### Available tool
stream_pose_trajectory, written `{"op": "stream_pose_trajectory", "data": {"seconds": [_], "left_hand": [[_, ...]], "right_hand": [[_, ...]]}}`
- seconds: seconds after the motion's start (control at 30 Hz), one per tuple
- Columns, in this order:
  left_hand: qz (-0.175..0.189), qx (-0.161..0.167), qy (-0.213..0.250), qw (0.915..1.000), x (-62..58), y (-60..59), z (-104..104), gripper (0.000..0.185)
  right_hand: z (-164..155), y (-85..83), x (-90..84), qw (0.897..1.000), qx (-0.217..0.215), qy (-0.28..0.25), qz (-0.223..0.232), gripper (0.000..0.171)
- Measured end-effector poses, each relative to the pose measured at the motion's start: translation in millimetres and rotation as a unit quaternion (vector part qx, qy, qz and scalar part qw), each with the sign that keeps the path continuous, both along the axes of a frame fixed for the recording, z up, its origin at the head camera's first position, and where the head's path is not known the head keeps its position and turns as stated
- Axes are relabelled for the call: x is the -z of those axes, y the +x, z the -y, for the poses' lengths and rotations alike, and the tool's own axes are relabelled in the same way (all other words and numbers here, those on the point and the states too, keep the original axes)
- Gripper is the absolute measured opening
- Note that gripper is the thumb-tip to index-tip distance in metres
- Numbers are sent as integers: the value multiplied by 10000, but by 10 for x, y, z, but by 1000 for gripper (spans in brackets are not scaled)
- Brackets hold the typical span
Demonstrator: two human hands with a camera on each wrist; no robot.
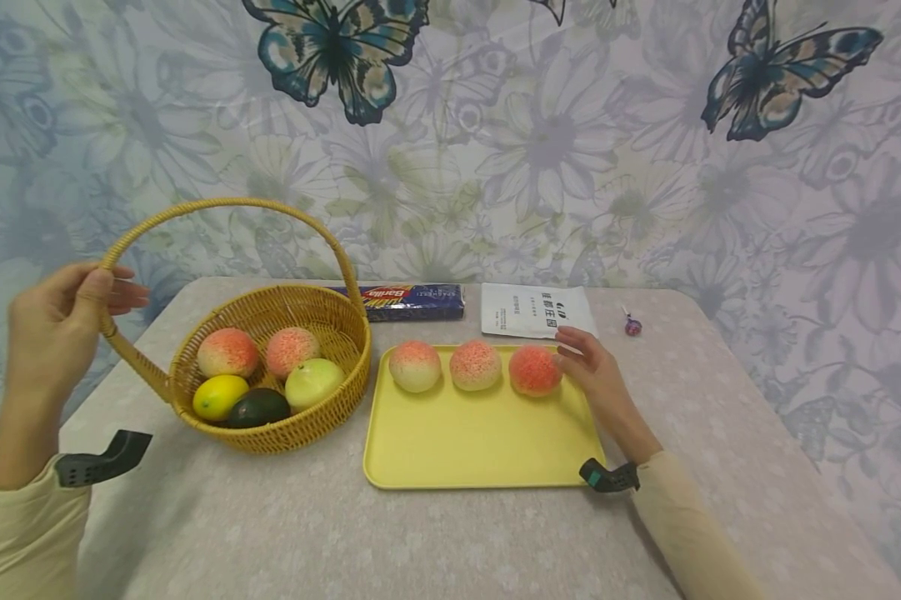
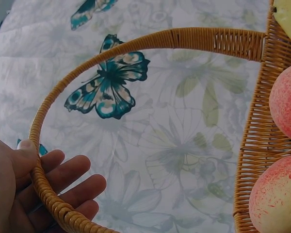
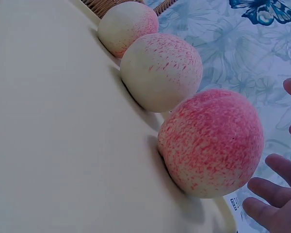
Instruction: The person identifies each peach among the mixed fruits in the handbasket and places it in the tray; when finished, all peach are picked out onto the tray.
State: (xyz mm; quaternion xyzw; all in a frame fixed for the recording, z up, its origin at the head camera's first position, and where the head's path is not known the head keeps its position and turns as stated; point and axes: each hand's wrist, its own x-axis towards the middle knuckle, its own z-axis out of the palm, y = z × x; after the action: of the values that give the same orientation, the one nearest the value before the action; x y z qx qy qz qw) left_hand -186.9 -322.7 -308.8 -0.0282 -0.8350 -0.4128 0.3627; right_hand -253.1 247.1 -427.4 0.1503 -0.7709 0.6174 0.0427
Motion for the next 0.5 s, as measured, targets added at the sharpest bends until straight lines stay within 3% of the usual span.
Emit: {"op": "stream_pose_trajectory", "data": {"seconds": [0.5], "left_hand": [[-61,-6,-4,10000,3,-3,0,30]], "right_hand": [[250,178,-285,9994,-138,147,-275,49]]}}
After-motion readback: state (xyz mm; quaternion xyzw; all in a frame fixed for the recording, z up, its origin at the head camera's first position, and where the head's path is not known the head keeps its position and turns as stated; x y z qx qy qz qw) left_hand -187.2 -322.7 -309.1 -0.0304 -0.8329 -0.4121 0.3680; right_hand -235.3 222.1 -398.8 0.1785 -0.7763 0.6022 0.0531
